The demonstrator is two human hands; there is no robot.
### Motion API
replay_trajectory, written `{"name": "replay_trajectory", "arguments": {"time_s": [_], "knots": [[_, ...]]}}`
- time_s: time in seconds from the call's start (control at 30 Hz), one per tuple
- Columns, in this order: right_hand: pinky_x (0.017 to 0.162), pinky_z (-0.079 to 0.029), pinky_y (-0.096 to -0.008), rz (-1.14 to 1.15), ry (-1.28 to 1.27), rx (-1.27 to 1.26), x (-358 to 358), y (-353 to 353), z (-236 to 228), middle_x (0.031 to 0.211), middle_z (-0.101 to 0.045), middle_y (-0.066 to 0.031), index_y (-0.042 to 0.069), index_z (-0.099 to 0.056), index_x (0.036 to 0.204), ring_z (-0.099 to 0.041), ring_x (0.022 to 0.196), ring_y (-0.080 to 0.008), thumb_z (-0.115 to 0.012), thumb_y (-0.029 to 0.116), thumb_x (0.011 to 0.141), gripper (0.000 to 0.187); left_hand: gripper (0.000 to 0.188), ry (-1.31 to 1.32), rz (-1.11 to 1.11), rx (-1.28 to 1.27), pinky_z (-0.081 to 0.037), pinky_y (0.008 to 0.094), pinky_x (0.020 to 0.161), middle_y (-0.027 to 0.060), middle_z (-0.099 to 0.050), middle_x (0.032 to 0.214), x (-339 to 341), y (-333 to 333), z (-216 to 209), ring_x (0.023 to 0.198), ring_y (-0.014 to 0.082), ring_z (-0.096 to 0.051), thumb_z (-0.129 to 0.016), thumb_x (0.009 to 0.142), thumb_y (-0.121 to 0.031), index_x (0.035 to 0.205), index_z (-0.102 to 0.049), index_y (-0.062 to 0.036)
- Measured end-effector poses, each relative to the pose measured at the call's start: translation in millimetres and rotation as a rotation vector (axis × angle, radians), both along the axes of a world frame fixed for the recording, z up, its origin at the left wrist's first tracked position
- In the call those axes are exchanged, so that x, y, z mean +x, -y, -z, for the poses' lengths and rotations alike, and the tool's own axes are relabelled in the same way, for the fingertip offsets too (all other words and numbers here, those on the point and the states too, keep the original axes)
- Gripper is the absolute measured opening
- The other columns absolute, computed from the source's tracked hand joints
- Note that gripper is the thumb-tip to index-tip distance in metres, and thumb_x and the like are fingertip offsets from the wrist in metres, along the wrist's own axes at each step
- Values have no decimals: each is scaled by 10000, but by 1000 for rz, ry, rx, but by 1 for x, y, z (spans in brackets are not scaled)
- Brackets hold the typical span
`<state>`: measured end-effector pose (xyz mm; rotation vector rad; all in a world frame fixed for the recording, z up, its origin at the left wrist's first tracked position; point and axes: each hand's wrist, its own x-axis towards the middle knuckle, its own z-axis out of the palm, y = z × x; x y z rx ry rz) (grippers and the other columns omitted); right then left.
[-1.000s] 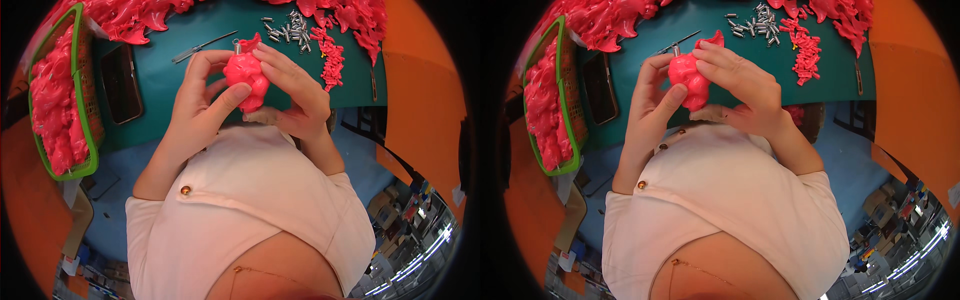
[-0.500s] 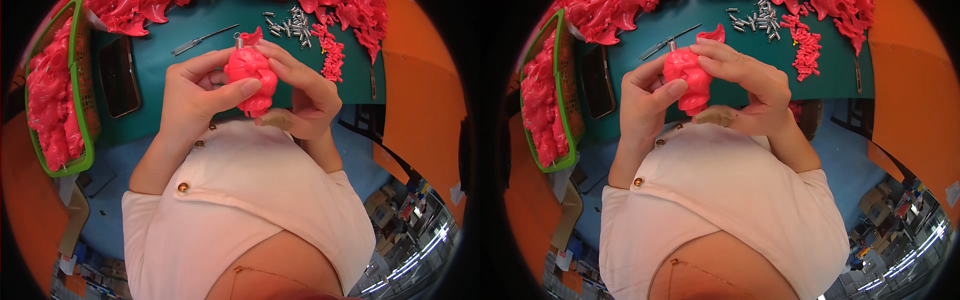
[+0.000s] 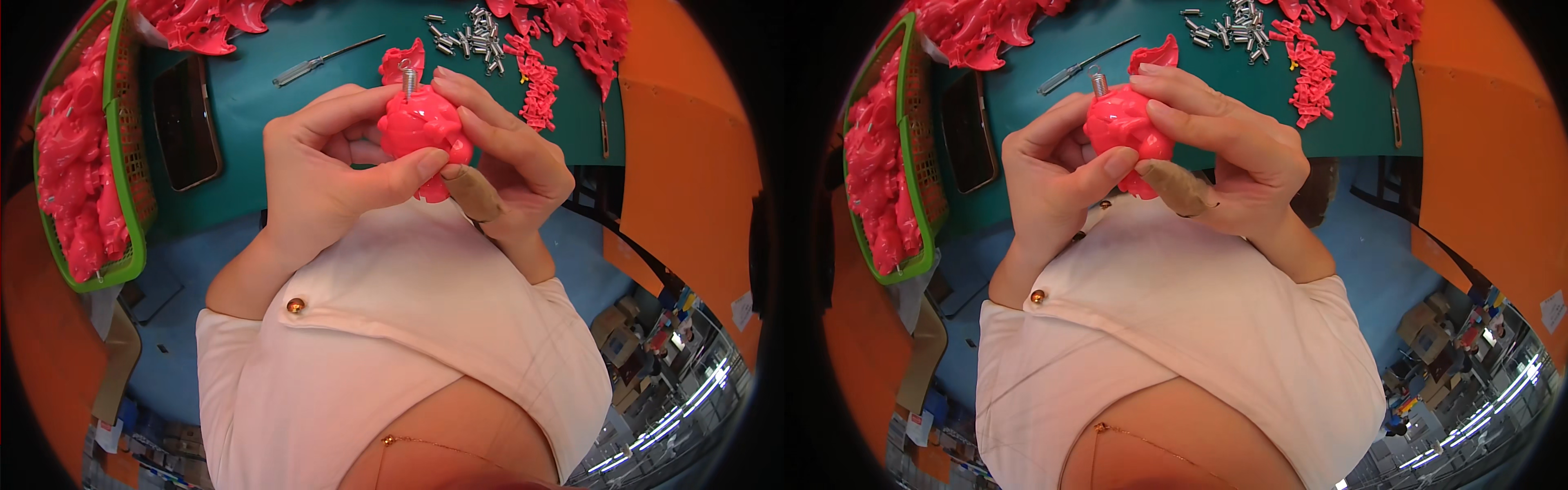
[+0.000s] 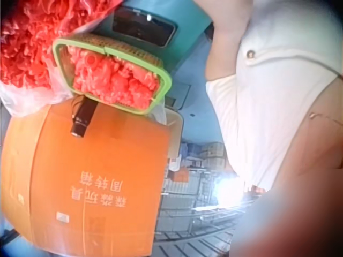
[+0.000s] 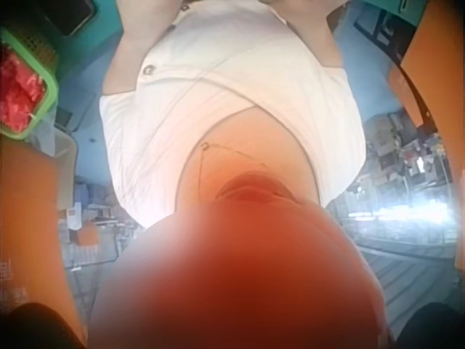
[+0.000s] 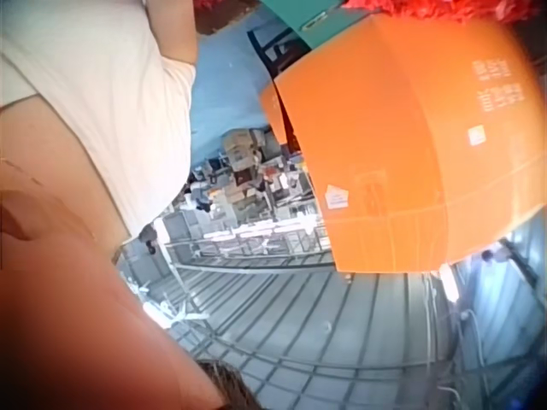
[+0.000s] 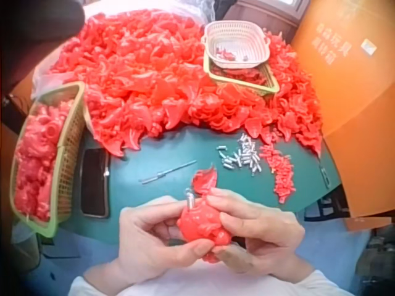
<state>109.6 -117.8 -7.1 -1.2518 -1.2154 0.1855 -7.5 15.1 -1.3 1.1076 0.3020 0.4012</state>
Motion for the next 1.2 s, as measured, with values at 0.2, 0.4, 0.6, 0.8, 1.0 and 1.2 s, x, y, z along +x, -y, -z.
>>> {"name": "replay_trajectory", "arguments": {"time_s": [0.2, 0.4, 0.6, 0.8, 1.0, 1.2], "knots": [[956, -400, -504, 5, -4, 34, -1, -3, 2, 1103, -572, -316, -80, -602, 1045, -552, 1088, -409, -749, 48, 717, 382, 436, 18, -34, 45, -561, 228, 668, 96, -603, 925, -1, 3, 4, 801, 159, -652, -770, 664, 35, 1068, -610, 75], [952, -410, -498, -6, -69, 83, -2, -4, 4, 1085, -594, -295, -84, -604, 1031, -570, 1067, -406, -752, 54, 715, 375, 463, 49, -51, 124, -566, 240, 682, 105, -588, 941, -1, 4, 1, 817, 173, -652, -763, 658, 52, 1088, -595, 78], [958, -396, -512, -11, -107, 117, -2, -4, 7, 1096, -580, -312, -86, -580, 1056, -556, 1079, -420, -733, 76, 750, 379, 476, 56, -69, 69, -570, 260, 704, 111, -578, 956, 1, 8, 0, 834, 192, -650, -759, 654, 68, 1099, -587, 80], [958, -387, -528, -18, -98, 156, -3, -1, 7, 1101, -565, -334, -88, -558, 1073, -543, 1092, -429, -711, 64, 773, 370, 473, 112, -83, 145, -567, 264, 707, 108, -581, 945, 2, 9, -3, 826, 186, -649, -763, 641, 72, 1084, -597, 76], [956, -381, -539, -53, -96, 184, -4, -3, 10, 1131, -543, -346, -84, -538, 1111, -533, 1102, -435, -681, 35, 791, 370, 476, 56, -56, 268, -550, 283, 753, 118, -565, 996, -2, 8, -8, 886, 174, -594, -746, 685, 32, 1125, -571, 90], [957, -371, -541, -96, -124, 194, -4, -5, 13, 1153, -525, -353, -79, -522, 1139, -513, 1121, -449, -662, 19, 804, 376, 470, 33, -72, 345, -553, 265, 726, 102, -558, 966, -4, 8, -9, 861, 153, -583, -741, 694, 21, 1127, -572, 89]]}}
